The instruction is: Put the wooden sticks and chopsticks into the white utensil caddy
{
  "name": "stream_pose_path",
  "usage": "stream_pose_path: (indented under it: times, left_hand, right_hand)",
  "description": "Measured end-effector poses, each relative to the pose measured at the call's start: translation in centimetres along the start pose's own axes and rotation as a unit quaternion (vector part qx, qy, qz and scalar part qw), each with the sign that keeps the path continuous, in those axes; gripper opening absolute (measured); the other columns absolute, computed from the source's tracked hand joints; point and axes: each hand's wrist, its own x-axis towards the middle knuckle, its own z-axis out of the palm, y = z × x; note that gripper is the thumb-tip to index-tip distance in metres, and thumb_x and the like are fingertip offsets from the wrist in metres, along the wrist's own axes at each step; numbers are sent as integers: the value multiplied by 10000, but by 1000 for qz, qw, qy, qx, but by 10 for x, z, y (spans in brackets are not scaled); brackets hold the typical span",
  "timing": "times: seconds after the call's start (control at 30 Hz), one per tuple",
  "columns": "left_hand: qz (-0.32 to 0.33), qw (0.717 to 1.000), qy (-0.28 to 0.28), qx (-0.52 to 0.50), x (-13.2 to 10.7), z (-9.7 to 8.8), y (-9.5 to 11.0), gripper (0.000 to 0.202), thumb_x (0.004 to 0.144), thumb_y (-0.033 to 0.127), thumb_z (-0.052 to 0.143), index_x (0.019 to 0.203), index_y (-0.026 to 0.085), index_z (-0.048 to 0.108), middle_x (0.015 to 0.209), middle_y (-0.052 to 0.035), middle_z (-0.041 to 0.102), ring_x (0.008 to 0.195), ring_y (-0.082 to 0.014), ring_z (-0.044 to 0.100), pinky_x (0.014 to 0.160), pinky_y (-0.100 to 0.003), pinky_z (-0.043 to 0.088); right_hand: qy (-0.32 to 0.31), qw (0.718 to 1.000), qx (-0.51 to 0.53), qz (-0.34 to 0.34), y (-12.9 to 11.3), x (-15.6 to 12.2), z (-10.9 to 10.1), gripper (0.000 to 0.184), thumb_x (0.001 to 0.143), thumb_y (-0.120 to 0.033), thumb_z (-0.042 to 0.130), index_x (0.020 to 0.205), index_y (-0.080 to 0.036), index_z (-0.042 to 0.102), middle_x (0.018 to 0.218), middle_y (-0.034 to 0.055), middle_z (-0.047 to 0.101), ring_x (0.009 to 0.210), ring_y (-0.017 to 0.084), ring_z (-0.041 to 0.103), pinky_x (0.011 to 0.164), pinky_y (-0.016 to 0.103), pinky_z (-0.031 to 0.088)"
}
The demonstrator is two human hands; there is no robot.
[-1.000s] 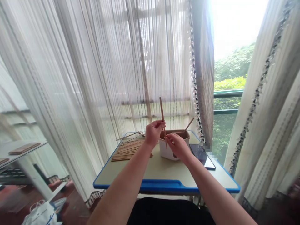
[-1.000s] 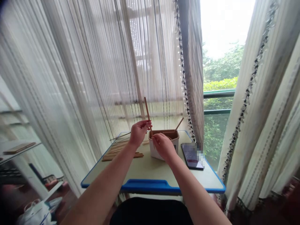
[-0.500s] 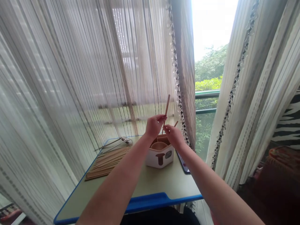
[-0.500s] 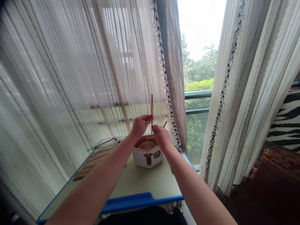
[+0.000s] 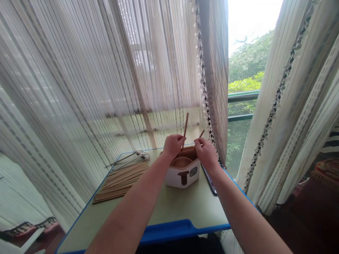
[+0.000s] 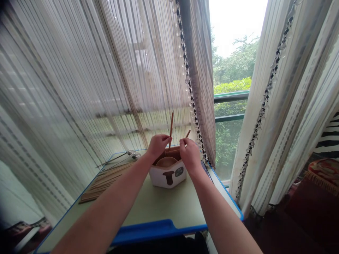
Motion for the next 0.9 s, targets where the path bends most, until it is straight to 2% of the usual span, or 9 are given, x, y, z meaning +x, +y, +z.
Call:
stream_pose_path:
  times: [0.07, 0.1, 0.13, 0.2, 0.3, 0.4, 0.53, 0.67, 0.9]
  left_hand:
    - [-17, 999, -25, 16, -3, 1, -6, 195, 784, 320, 578, 770, 197, 729, 690, -37, 701, 652, -158, 624, 630, -266, 452]
    - [-26, 999, -41, 20, -4, 1, -8, 184, 772, 317, 590, 768, 201, 732, 697, -39, 703, 663, -162, 626, 633, -269, 451]
    - [-36, 997, -58, 25, -5, 2, -9, 174, 758, 316, 603, 762, 203, 735, 698, -41, 704, 671, -167, 627, 636, -271, 451]
    - [-62, 993, -89, 44, -6, 2, -10, 159, 731, 313, 626, 749, 203, 739, 688, -45, 702, 674, -174, 625, 642, -275, 450]
    - [-93, 985, -125, 78, -7, 0, -6, 162, 710, 305, 634, 754, 192, 742, 693, -52, 701, 673, -174, 618, 656, -277, 449]
    - [-99, 980, -144, 99, -7, -1, 0, 187, 705, 309, 631, 782, 180, 741, 734, -58, 704, 699, -169, 615, 681, -274, 448]
    - [-94, 982, -136, 95, -6, 5, 5, 207, 733, 308, 601, 830, 183, 734, 792, -52, 705, 740, -154, 609, 702, -260, 442]
    - [-102, 979, -152, 85, -5, 15, 7, 193, 735, 290, 599, 830, 186, 732, 759, -44, 699, 711, -152, 598, 670, -259, 435]
    - [-58, 991, -105, 54, -2, 25, 13, 228, 789, 330, 552, 831, 201, 735, 763, -41, 705, 687, -147, 596, 645, -252, 427]
  right_hand:
    - [76, 992, 56, 81, 6, 5, -5, 347, 859, -454, 396, 898, -170, 592, 857, 87, 637, 787, 202, 563, 682, 293, 392]
    - [93, 986, 80, 112, 9, 7, -5, 367, 843, -467, 417, 951, -155, 577, 892, 103, 637, 804, 209, 568, 684, 297, 403]
    - [94, 981, 99, 137, 11, 10, -5, 388, 825, -464, 444, 1004, -139, 560, 936, 120, 634, 824, 215, 574, 691, 300, 414]
    - [48, 979, 122, 158, 16, 13, 0, 404, 804, -420, 483, 1074, -125, 541, 1011, 142, 627, 861, 219, 586, 711, 305, 427]
    - [-23, 983, 133, 128, 19, 16, 9, 311, 804, -334, 480, 1036, -152, 578, 1007, 121, 643, 874, 206, 598, 737, 305, 435]
    - [-29, 987, 144, 61, 19, 20, 14, 247, 793, -308, 491, 965, -177, 609, 911, 76, 664, 835, 186, 603, 738, 302, 445]
    - [-44, 982, 183, -3, 19, 29, 15, 251, 792, -343, 503, 927, -181, 639, 866, 58, 674, 819, 184, 606, 750, 313, 450]
    - [-77, 968, 240, 0, 20, 37, 16, 251, 790, -360, 512, 900, -180, 647, 874, 58, 684, 820, 186, 618, 754, 322, 463]
    - [-77, 963, 259, -8, 21, 47, 11, 295, 771, -382, 548, 961, -177, 641, 870, 57, 687, 811, 178, 619, 740, 320, 472]
